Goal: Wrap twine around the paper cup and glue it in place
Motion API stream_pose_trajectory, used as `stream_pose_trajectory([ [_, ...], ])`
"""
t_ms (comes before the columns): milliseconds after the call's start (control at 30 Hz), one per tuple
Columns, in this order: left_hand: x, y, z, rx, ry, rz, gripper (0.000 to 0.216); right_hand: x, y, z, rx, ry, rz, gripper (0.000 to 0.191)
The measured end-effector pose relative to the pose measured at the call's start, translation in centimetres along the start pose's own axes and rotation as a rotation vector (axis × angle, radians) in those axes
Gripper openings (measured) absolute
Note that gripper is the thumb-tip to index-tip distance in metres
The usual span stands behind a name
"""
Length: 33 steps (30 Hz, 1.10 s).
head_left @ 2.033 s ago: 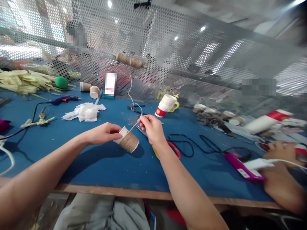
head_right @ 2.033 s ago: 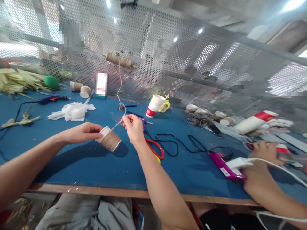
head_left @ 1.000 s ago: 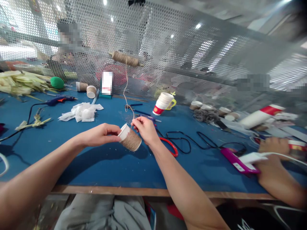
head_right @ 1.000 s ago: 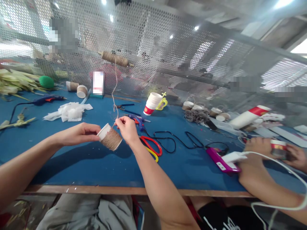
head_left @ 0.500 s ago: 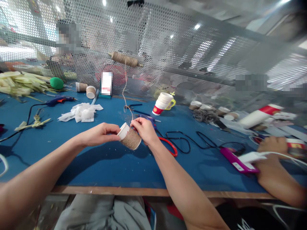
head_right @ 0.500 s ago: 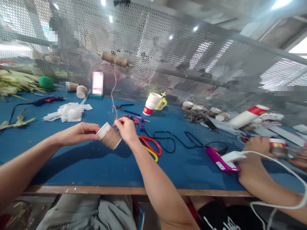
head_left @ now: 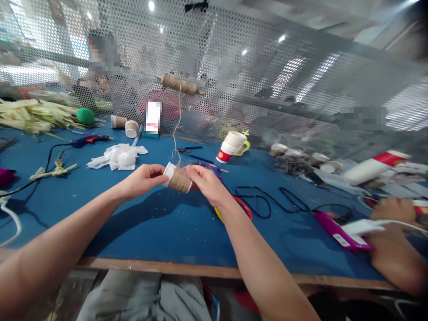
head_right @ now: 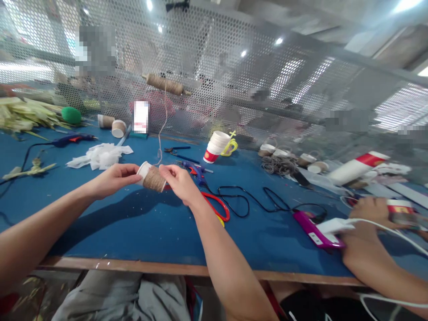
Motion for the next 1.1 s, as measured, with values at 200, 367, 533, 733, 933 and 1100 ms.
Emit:
stream_pose_trajectory([
  [200,0.0,0.2,0.2,-0.069,-0.023,-0.002,0.023,-0.1,0.6,0.2,-0.067,-0.037,0.045,0.036],
  [367,0.1,0.2,0.7,-0.026,-0.052,-0.049,0.021,0.1,0.8,0.1,-0.143,-0.111,0.045,0.037],
  [533,0.1,0.2,1.0,-0.011,-0.056,-0.066,0.019,0.1,0.9,0.3,-0.231,-0.148,0.039,0.038],
  [733,0.0,0.1,0.9,-0.003,-0.075,-0.091,0.017,0.1,0.9,0.5,-0.285,-0.154,0.049,0.039],
  [933,0.0,0.1,1.1,-0.007,-0.083,-0.092,0.017,0.1,1.1,0.5,-0.329,-0.155,0.06,0.04],
  [1100,0.0,0.1,1.1,-0.017,-0.084,-0.084,0.015,0.1,1.2,0.5,-0.328,-0.162,0.062,0.039],
])
Point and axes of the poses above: each hand's wrist, its own x-axis towards the middle knuckle, its own y-axis out of the palm, z = x × y, the point moved 9 cm from there along x, towards the middle knuckle, and after that the axes turned 6 degrees about -x, right-handed, at the moved point
